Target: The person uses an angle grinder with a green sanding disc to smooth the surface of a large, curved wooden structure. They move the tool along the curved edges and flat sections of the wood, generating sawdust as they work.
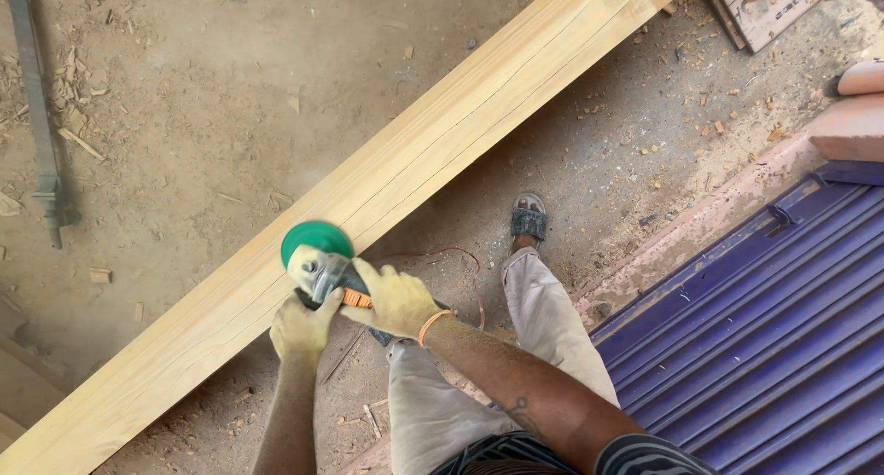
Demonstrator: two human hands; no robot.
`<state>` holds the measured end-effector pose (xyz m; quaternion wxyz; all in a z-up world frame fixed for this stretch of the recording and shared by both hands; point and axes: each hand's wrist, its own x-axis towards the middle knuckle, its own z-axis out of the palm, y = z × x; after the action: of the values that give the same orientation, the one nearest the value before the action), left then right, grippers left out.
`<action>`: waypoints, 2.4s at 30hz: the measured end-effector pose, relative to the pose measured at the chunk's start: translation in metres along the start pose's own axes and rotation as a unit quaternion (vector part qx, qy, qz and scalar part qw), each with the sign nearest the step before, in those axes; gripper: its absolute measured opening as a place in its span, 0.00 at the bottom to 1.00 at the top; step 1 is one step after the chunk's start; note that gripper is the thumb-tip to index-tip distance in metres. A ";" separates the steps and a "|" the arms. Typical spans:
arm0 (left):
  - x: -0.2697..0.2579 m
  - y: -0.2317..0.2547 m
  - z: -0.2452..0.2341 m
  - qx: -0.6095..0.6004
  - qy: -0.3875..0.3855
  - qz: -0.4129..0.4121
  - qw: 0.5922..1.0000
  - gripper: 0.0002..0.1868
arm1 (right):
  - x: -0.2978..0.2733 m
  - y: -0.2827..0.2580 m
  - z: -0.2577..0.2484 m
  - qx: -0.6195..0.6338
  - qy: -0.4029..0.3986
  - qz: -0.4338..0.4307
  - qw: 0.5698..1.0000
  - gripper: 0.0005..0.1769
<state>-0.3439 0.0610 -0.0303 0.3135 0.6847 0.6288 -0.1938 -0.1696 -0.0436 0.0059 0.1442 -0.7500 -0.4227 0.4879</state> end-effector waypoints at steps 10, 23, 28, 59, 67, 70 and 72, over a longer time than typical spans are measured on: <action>0.007 0.360 0.043 0.067 -0.097 0.229 0.966 0.49 | -0.031 0.183 -0.234 0.121 0.182 0.078 0.973 0.41; 0.003 0.548 0.117 0.013 -0.085 0.364 0.927 0.59 | -0.045 0.331 -0.344 0.227 0.256 0.052 0.938 0.18; -0.007 0.419 0.076 -0.010 -0.121 0.298 0.947 0.59 | -0.044 0.249 -0.262 0.205 0.208 0.018 0.956 0.23; 0.004 -0.324 -0.071 -0.029 -0.017 -0.025 0.999 0.42 | 0.019 -0.194 0.264 -0.024 -0.037 -0.051 0.998 0.51; -0.002 -0.168 -0.062 0.061 -0.060 0.045 0.995 0.47 | -0.003 -0.104 0.159 0.003 0.027 -0.036 0.999 0.48; -0.005 -0.056 -0.053 0.022 -0.095 0.109 0.989 0.48 | -0.014 -0.045 0.081 0.056 0.096 -0.033 0.993 0.44; -0.002 0.017 -0.041 -0.002 -0.110 0.152 0.982 0.48 | -0.020 -0.009 0.029 0.053 0.125 -0.012 0.991 0.42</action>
<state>-0.3331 0.0872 0.0040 0.4082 0.7458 0.4797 -0.2168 -0.2025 -0.0594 0.0097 0.2416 -0.7910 -0.3842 0.4104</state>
